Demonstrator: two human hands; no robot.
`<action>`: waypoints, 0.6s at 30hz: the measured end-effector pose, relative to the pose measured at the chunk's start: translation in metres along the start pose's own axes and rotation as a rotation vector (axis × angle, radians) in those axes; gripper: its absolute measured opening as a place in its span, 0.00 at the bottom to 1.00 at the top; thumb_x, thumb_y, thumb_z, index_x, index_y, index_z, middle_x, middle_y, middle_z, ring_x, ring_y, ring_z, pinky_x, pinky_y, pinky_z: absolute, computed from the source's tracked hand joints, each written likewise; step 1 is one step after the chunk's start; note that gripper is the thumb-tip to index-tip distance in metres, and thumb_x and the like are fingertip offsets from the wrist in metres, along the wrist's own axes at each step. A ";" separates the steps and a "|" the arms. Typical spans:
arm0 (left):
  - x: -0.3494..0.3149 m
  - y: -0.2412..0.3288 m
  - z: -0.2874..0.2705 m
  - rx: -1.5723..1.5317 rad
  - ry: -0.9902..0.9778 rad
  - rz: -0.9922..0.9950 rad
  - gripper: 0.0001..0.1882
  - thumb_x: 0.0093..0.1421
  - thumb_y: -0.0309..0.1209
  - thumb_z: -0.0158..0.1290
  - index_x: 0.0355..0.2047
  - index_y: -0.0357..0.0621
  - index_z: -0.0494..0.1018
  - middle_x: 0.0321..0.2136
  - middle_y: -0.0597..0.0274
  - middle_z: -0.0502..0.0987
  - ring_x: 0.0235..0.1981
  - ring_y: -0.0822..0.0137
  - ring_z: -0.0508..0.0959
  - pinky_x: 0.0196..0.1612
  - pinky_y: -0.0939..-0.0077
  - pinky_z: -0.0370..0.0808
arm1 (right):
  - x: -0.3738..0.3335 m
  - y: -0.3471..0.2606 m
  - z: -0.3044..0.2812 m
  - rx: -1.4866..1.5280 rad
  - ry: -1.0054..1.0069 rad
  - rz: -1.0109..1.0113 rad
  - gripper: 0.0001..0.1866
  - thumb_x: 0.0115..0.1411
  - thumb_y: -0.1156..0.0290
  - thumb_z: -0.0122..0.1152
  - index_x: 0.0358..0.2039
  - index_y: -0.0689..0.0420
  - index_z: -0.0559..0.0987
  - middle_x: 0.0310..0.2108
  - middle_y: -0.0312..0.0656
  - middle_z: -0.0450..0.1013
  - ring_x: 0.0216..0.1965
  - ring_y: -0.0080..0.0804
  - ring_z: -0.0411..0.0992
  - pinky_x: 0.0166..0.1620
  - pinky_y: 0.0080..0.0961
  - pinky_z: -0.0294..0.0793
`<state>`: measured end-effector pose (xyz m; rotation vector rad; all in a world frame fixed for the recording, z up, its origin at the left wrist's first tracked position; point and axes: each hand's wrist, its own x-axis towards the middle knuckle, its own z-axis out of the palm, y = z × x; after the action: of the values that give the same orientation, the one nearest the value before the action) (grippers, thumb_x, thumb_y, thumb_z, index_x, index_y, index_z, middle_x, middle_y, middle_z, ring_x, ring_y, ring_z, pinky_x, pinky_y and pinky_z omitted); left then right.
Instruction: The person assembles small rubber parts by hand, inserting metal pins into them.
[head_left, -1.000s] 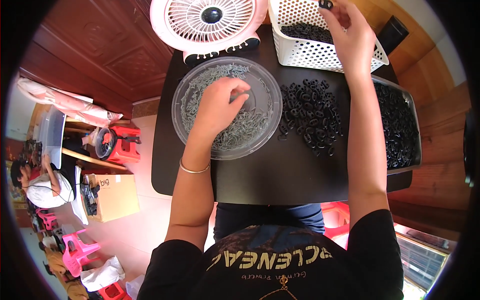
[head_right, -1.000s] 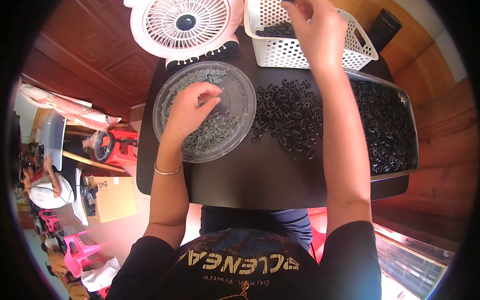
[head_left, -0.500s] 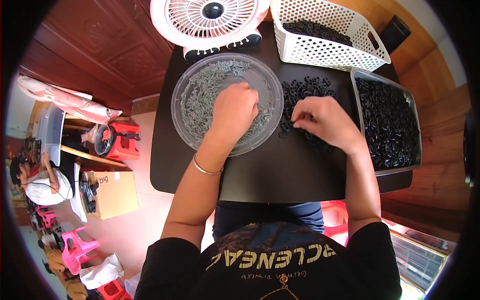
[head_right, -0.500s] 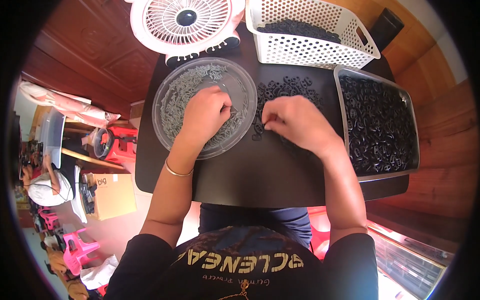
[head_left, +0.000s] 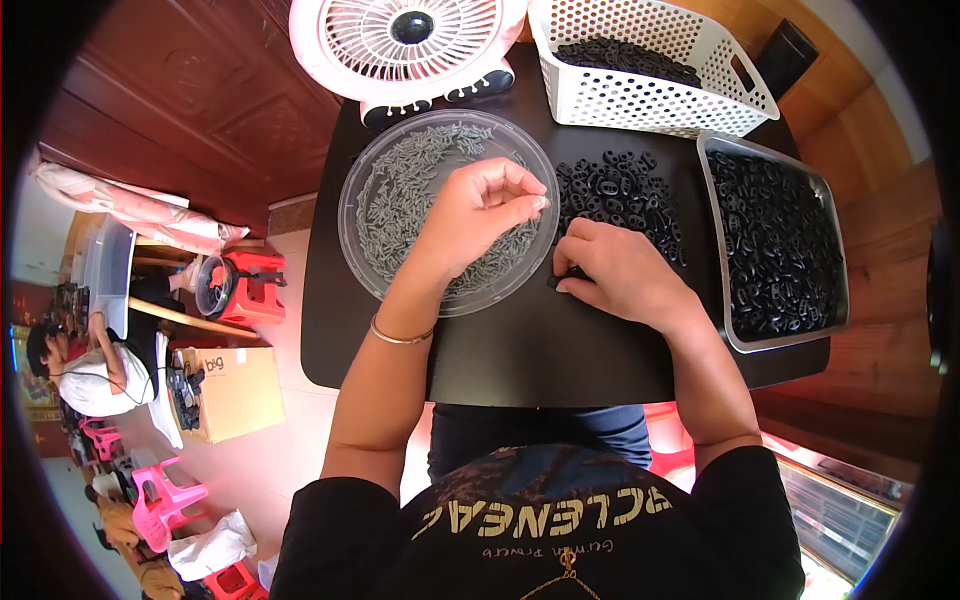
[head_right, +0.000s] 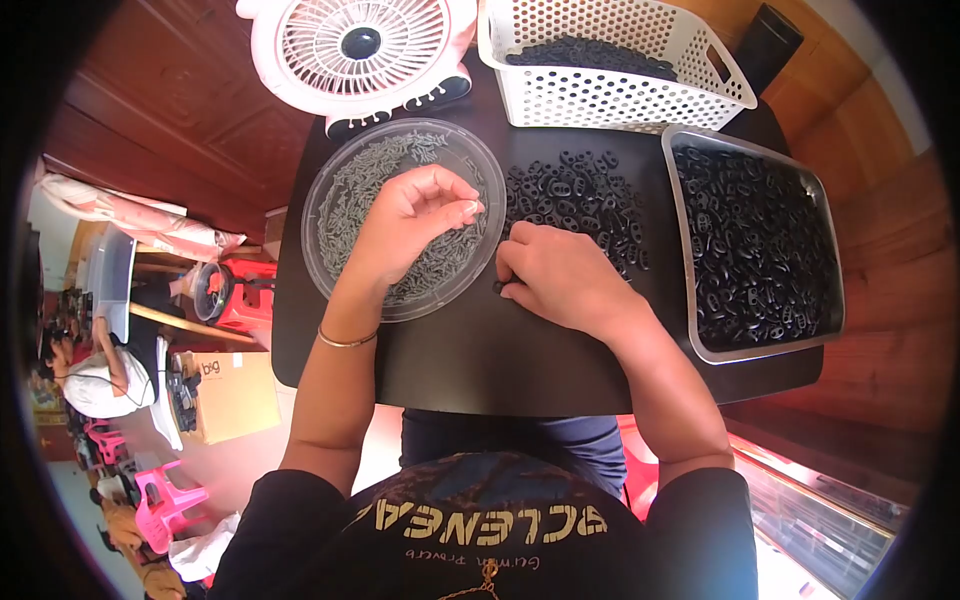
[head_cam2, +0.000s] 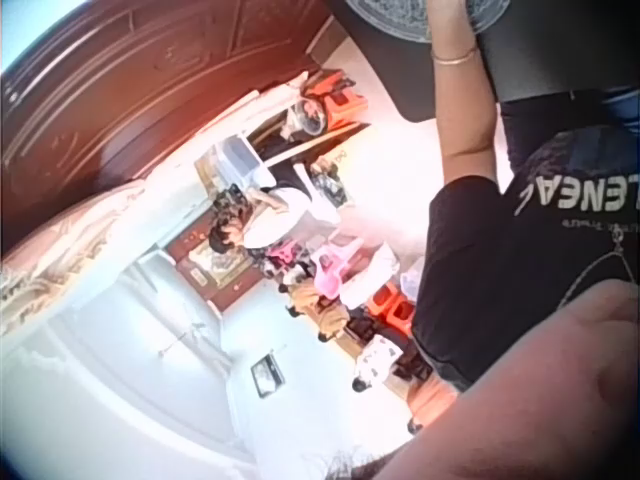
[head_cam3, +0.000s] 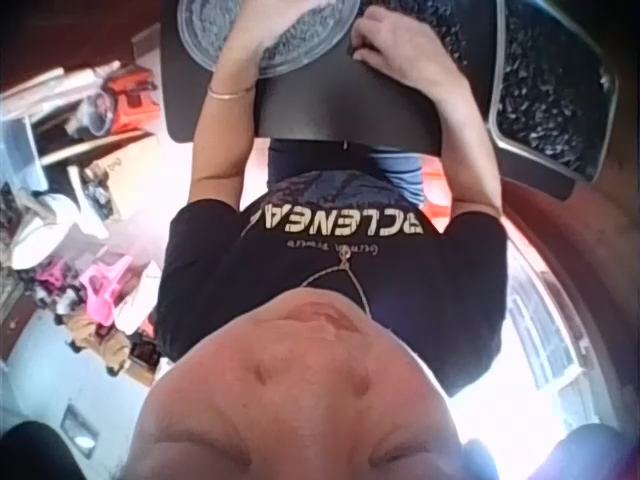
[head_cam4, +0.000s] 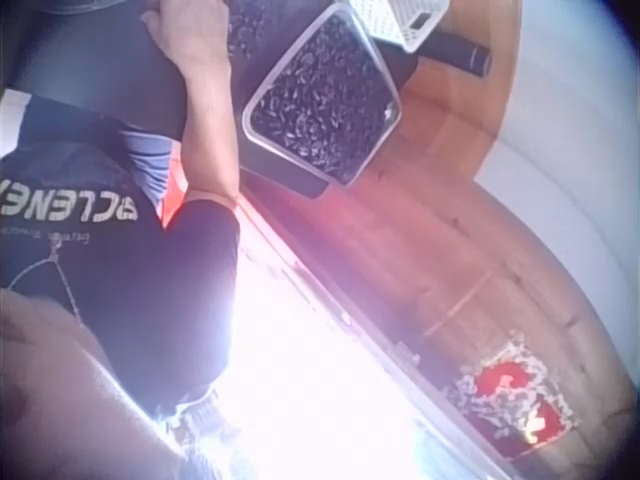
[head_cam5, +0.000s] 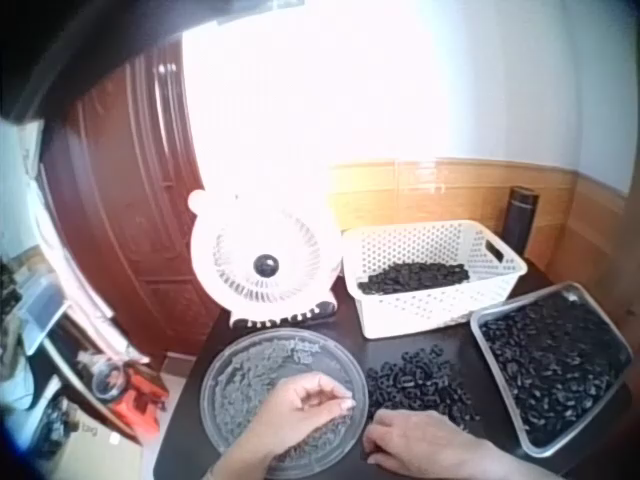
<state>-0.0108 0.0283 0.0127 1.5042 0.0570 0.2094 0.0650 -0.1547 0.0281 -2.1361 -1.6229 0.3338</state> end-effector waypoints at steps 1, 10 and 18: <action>0.000 0.001 0.001 0.001 0.000 -0.001 0.04 0.53 0.21 0.51 0.30 0.34 0.71 0.28 0.62 0.75 0.30 0.76 0.73 0.32 0.86 0.70 | 0.000 -0.001 0.000 0.037 -0.013 -0.005 0.06 0.43 0.71 0.60 0.23 0.55 0.73 0.26 0.38 0.67 0.32 0.38 0.69 0.33 0.33 0.70; -0.001 0.003 0.002 -0.177 0.023 -0.134 0.10 0.55 0.26 0.50 0.37 0.34 0.72 0.30 0.61 0.75 0.31 0.76 0.74 0.35 0.86 0.71 | 0.002 0.001 -0.008 0.611 0.072 0.056 0.14 0.45 0.85 0.53 0.34 0.57 0.76 0.24 0.34 0.66 0.22 0.16 0.63 0.24 0.14 0.63; -0.003 0.002 0.010 -0.267 0.008 -0.121 0.09 0.55 0.25 0.51 0.36 0.33 0.72 0.29 0.60 0.75 0.31 0.73 0.75 0.36 0.84 0.72 | 0.008 0.014 0.005 1.050 0.462 0.155 0.06 0.53 0.81 0.55 0.33 0.59 0.74 0.32 0.35 0.71 0.30 0.16 0.68 0.36 0.14 0.68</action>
<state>-0.0120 0.0182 0.0149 1.2293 0.1214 0.1204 0.0769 -0.1492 0.0180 -1.3605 -0.7322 0.5362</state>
